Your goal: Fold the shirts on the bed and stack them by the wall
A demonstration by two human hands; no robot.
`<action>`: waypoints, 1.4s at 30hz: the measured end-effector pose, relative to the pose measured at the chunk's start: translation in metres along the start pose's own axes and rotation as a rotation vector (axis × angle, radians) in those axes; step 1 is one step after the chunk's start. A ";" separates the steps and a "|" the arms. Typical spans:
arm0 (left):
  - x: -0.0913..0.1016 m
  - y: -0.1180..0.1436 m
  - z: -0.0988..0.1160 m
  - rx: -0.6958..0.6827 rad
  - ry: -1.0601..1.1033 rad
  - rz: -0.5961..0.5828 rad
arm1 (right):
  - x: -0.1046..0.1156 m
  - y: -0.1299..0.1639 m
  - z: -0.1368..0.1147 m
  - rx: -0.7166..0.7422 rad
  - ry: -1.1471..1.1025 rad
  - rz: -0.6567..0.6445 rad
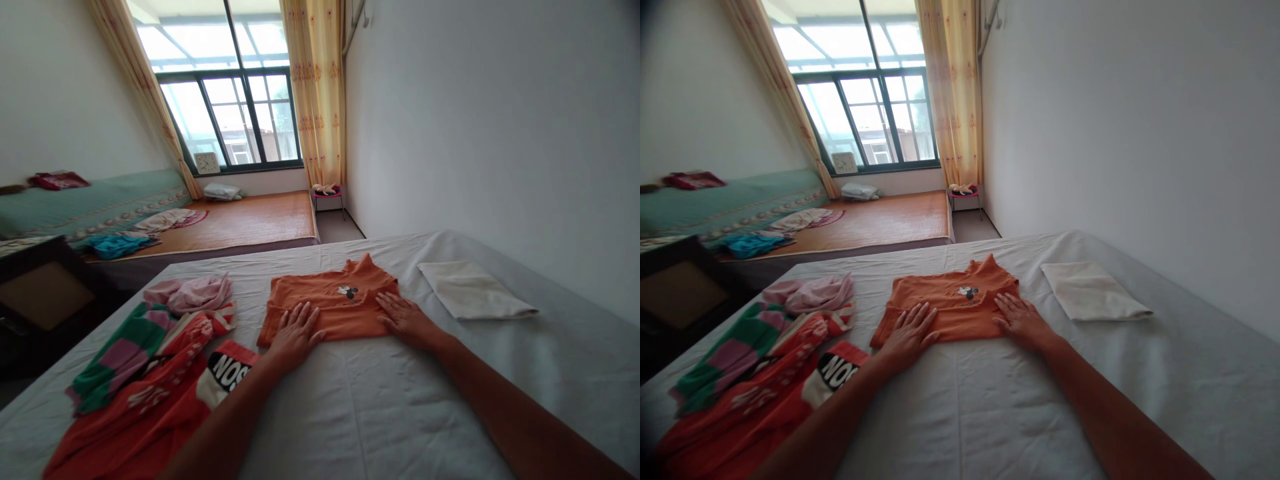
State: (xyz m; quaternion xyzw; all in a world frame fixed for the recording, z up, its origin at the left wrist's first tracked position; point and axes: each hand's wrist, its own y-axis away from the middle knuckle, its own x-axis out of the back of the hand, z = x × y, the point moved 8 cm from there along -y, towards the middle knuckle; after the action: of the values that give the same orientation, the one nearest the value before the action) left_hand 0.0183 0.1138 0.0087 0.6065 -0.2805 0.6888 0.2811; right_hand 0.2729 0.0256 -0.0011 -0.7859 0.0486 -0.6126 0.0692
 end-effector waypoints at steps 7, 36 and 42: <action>0.043 -0.027 0.032 -0.024 0.073 0.051 | 0.041 -0.025 0.072 -0.212 -0.198 0.208; 0.007 -0.122 0.082 0.008 0.495 0.317 | 0.023 -0.053 0.091 -0.301 -0.837 0.246; 0.009 -0.117 0.097 -0.171 0.490 0.261 | 0.029 -0.044 0.093 -0.140 -0.790 0.108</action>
State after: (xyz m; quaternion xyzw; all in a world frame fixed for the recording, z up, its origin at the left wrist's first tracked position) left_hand 0.1681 0.1234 0.0330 0.3550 -0.3370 0.8190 0.2995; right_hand 0.3701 0.0692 0.0119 -0.9600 0.1011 -0.2541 0.0607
